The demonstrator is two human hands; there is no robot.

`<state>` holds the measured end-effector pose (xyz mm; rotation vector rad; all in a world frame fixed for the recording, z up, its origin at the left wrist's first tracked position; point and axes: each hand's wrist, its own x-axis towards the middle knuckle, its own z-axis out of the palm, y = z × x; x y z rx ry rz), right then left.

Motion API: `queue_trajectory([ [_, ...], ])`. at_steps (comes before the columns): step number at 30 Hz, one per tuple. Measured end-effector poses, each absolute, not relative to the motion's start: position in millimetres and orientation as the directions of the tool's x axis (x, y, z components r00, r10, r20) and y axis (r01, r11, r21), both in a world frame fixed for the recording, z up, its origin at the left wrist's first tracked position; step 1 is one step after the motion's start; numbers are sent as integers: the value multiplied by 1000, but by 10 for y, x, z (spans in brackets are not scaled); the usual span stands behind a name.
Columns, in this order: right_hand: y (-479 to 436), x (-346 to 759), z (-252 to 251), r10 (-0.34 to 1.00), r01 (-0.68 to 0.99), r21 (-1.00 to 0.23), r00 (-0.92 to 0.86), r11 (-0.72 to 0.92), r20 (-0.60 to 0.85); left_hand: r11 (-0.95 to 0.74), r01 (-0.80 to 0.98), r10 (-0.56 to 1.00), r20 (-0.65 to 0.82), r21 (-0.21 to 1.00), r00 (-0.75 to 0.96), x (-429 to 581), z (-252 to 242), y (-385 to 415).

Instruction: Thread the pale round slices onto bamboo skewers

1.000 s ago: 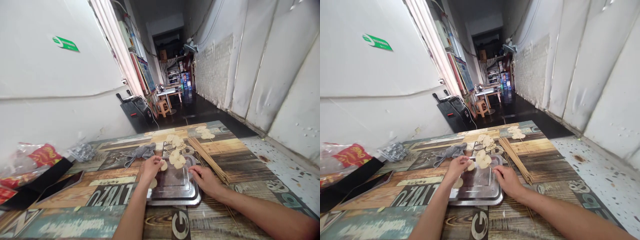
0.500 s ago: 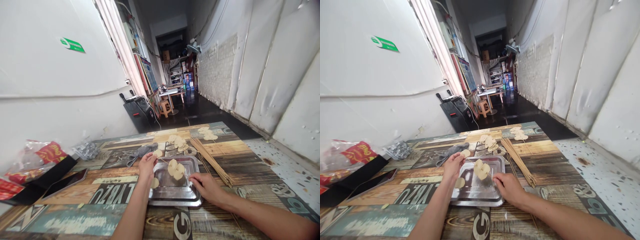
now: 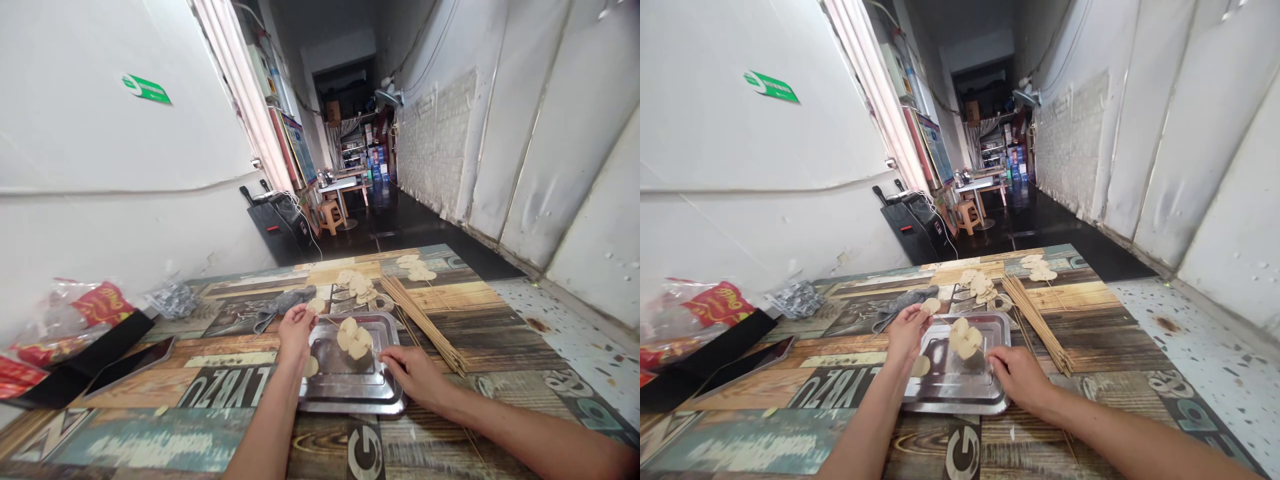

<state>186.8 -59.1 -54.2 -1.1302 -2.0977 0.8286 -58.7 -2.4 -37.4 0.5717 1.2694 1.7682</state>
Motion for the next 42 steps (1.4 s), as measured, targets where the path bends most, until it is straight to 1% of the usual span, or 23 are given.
queue_trajectory([
  [10, -595, 1866, -544, 872, 462, -775, -433, 431, 227, -149, -320, 830, -57, 936, -554, -583, -398, -6],
  [17, -603, 1871, -539, 875, 445, -789, -425, 424, 231, -129, -337, 833, -82, 933, -548, -594, -402, -16],
  [26, -599, 1871, -551, 876, 430, -800, -423, 419, 231, -149, -354, 827, -80, 924, -557, -578, -385, -24],
  [38, -606, 1869, -543, 871, 454, -778, -432, 435, 235, -155, -319, 826, -55, 935, -562, -556, -382, -17],
  [42, -601, 1867, -542, 872, 464, -772, -433, 435, 230, -127, -302, 837, -61, 945, -543, -544, -399, -24],
])
